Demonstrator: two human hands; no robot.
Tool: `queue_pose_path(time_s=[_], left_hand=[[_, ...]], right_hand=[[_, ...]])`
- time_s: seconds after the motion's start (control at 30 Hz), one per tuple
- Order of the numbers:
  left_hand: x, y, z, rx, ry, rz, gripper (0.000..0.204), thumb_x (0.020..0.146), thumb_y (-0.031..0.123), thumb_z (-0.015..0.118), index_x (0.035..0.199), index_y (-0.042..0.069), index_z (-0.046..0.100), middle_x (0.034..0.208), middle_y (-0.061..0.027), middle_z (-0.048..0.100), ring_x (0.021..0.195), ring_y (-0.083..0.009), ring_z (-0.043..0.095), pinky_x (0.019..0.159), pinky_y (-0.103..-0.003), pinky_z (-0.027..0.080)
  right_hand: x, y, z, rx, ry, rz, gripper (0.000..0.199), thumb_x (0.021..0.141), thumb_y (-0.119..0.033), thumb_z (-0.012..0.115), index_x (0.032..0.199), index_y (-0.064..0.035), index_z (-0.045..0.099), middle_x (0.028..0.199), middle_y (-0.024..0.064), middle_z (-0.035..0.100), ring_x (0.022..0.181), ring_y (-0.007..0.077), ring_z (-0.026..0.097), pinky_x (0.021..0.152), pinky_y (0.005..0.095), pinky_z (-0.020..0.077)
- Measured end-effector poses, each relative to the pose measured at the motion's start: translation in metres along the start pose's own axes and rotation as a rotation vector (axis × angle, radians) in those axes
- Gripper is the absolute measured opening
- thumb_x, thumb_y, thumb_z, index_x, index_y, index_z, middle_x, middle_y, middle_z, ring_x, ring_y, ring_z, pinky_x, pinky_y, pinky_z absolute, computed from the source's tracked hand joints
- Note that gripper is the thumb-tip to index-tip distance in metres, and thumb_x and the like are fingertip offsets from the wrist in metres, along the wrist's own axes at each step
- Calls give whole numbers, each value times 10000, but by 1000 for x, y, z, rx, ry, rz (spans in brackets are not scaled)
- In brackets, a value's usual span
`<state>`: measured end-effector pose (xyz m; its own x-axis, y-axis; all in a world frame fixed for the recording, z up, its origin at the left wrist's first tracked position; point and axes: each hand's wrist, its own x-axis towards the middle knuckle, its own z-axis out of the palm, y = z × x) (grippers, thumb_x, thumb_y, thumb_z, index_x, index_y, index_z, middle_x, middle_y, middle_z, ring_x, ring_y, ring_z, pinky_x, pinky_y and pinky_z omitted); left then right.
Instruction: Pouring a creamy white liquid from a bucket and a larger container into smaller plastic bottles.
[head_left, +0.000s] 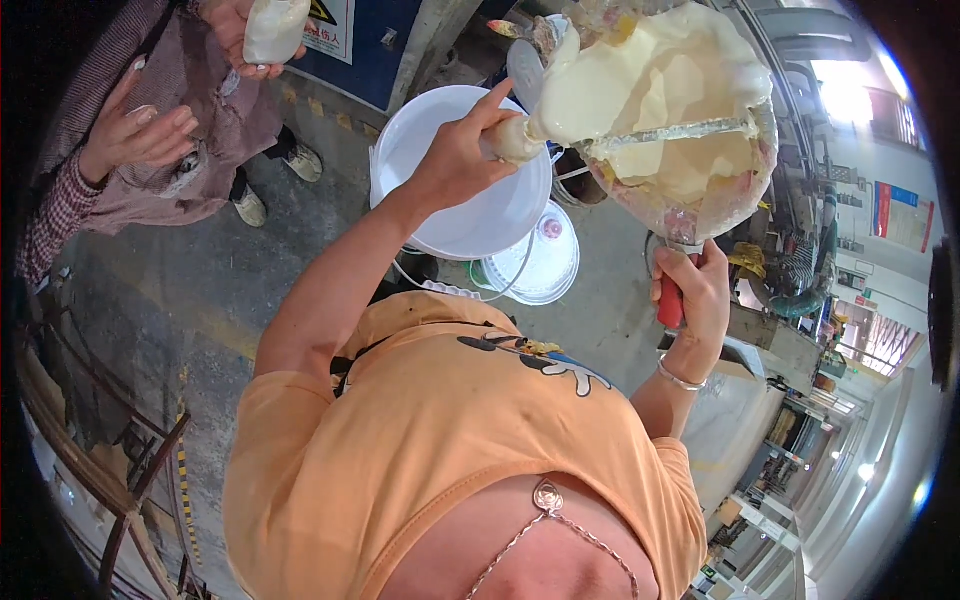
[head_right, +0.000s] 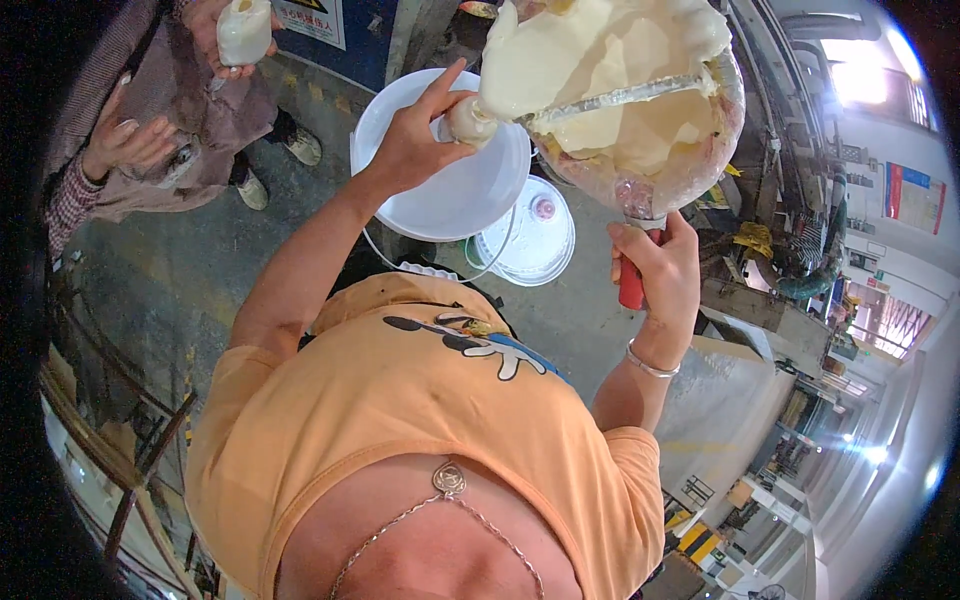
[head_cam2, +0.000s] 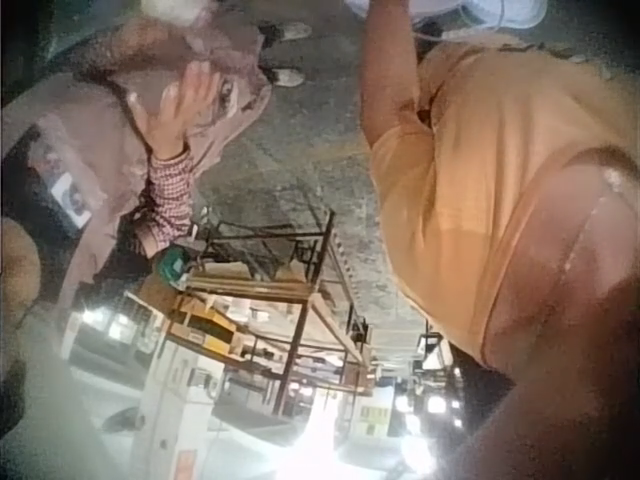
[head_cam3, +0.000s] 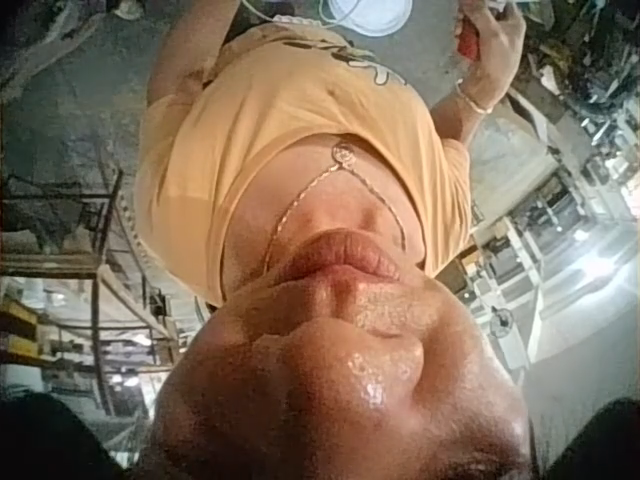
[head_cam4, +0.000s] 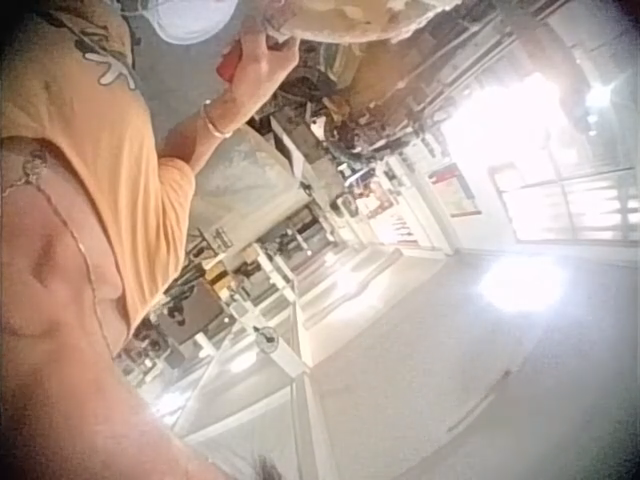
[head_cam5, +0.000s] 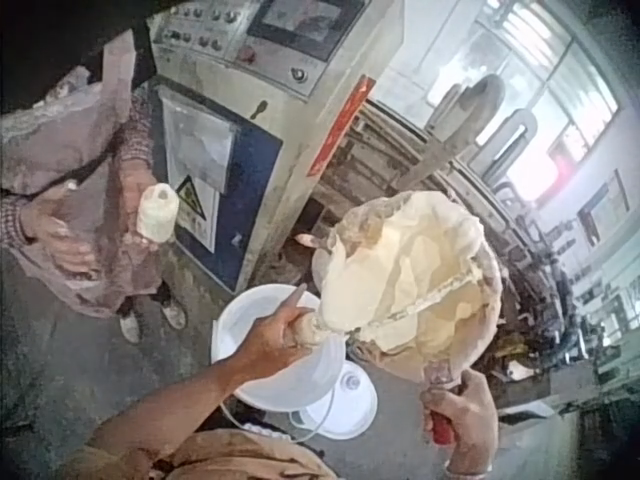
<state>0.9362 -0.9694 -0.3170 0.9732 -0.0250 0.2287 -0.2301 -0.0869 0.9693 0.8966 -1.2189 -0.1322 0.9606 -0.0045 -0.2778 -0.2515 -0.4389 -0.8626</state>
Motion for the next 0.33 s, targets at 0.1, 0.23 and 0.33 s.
queue_pose_path(time_s=[0.1,0.23,0.33], left_hand=[[1,0,2,-7,6,-4,986,726,107,809,1521,109,226,1324,-150,578,1227,-280,557,1099,-414,378],[-1,0,1,-9,-1,1,988,726,115,813,1520,105,225,1321,-164,577,1222,-279,563,1102,-422,373],[-2,0,-1,0,-10,1,977,740,130,809,1522,119,224,1323,-163,576,1221,-290,562,1106,-430,366]], right_hand=[[0,4,-2,12,-3,4,200,763,-50,676,922,24,580,657,69,594,457,132,536,440,258,429],[0,5,-2,16,-8,8,210,763,-60,682,926,22,578,664,72,597,458,131,537,439,256,430],[1,10,-4,28,6,21,211,771,-76,681,927,22,577,662,76,597,458,139,542,440,260,434]])
